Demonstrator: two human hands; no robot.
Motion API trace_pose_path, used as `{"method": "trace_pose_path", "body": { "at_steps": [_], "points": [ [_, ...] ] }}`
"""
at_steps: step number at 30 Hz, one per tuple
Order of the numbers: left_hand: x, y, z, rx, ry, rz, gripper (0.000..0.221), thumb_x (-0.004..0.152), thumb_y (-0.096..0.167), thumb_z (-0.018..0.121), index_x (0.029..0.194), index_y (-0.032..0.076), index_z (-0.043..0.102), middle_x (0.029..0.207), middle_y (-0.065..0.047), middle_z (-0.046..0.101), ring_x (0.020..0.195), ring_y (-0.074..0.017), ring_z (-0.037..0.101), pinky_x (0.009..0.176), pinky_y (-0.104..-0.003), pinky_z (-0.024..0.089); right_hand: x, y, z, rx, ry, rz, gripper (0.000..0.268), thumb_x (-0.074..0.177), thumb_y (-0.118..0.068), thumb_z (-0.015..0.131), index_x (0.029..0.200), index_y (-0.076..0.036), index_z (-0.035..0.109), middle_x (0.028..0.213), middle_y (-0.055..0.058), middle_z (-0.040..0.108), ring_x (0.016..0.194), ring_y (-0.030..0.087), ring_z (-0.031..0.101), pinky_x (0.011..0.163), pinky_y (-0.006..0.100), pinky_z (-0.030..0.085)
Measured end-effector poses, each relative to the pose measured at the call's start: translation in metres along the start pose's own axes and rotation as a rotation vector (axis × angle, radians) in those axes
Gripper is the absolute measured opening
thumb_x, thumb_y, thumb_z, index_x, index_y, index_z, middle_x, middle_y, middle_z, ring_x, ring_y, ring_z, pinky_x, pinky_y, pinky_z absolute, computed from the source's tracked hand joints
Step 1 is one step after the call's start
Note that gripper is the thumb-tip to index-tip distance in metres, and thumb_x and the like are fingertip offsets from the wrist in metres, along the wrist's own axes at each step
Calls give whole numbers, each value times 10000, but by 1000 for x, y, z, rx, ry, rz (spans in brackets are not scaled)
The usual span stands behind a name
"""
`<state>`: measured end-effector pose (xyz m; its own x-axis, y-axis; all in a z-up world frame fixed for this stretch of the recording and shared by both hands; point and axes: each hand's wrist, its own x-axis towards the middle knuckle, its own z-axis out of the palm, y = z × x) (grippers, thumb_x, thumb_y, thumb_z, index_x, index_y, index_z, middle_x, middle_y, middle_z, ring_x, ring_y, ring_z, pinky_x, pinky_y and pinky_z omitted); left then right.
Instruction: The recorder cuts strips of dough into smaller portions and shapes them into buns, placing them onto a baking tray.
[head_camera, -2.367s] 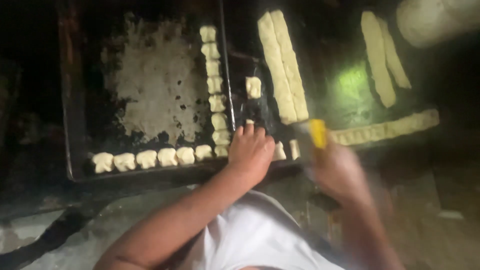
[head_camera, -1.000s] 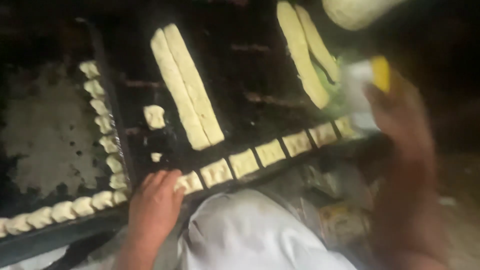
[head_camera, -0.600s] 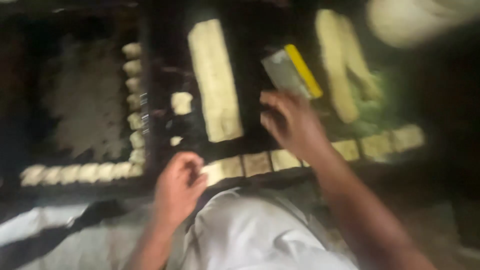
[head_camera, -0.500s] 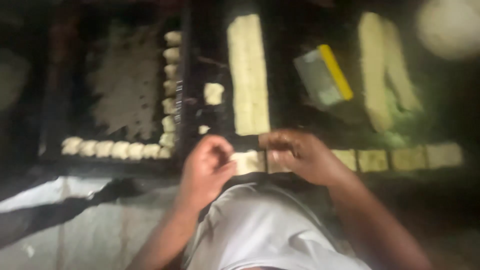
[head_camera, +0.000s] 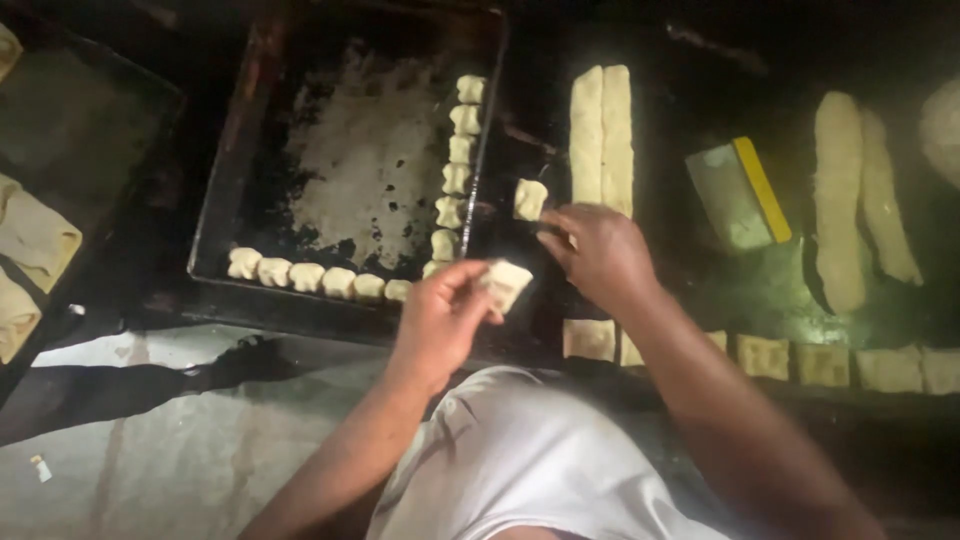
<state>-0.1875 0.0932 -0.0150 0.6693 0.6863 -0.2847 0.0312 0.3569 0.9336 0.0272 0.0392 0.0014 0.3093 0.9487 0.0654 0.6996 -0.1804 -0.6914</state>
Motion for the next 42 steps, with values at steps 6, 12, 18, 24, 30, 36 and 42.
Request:
{"method": "trace_pose_path", "body": {
  "at_steps": [6, 12, 18, 24, 30, 36, 42],
  "points": [
    [26, 22, -38, 175, 212, 287, 225, 986, 36, 632, 1195, -31, 683, 941, -82, 724, 799, -114, 650, 719, -247, 543, 36, 15, 57, -342, 248, -361, 124, 829, -82, 707, 950, -98, 730, 994, 87, 727, 904, 319, 685, 790, 465, 542],
    [60, 12, -13, 65, 160, 454, 322, 954, 66, 666, 1254, -32, 599, 1037, -62, 732, 927, -108, 703, 806, -262, 585, -8, -11, 41, -318, 75, -123, 94, 804, 0, 681, 872, -64, 678, 938, 131, 672, 892, 337, 675, 723, 461, 532],
    [95, -67, 35, 250, 216, 497, 304, 931, 70, 679, 1209, -43, 634, 1036, -200, 762, 965, -229, 763, 837, -319, 584, -46, 7, 58, -359, 28, -328, 236, 620, -24, 702, 855, -50, 707, 969, 159, 680, 863, 403, 673, 724, 487, 540],
    [103, -51, 38, 358, 278, 295, 228, 879, 24, 606, 1067, -29, 725, 933, -214, 778, 814, -261, 772, 718, -361, 588, -26, -17, -7, -487, -555, -137, 126, 745, -124, 778, 847, -51, 769, 907, 166, 745, 891, 354, 704, 812, 451, 551],
    [85, -27, 45, 162, 200, 149, 269, 885, -36, 521, 1094, -49, 690, 945, -131, 774, 803, -183, 775, 697, -310, 607, -53, -7, -59, 265, -546, 75, 215, 828, -135, 786, 1037, -88, 799, 986, 60, 829, 884, 157, 780, 786, 310, 633],
    [26, 24, 69, 61, -231, 270, 273, 935, 58, 652, 1191, -35, 676, 1019, -51, 777, 924, -75, 731, 828, -237, 584, -50, 13, -42, 519, 142, 352, 134, 905, -43, 748, 1018, 25, 720, 909, 158, 770, 809, 209, 759, 681, 251, 633],
    [26, 6, 82, 238, -206, 204, 269, 906, 58, 747, 1152, -37, 693, 943, -55, 748, 822, -57, 656, 734, -235, 551, -56, 32, -50, 824, -176, 227, 217, 862, -59, 779, 1060, 19, 738, 977, 105, 761, 907, 130, 725, 796, 239, 600]
  ]
}}
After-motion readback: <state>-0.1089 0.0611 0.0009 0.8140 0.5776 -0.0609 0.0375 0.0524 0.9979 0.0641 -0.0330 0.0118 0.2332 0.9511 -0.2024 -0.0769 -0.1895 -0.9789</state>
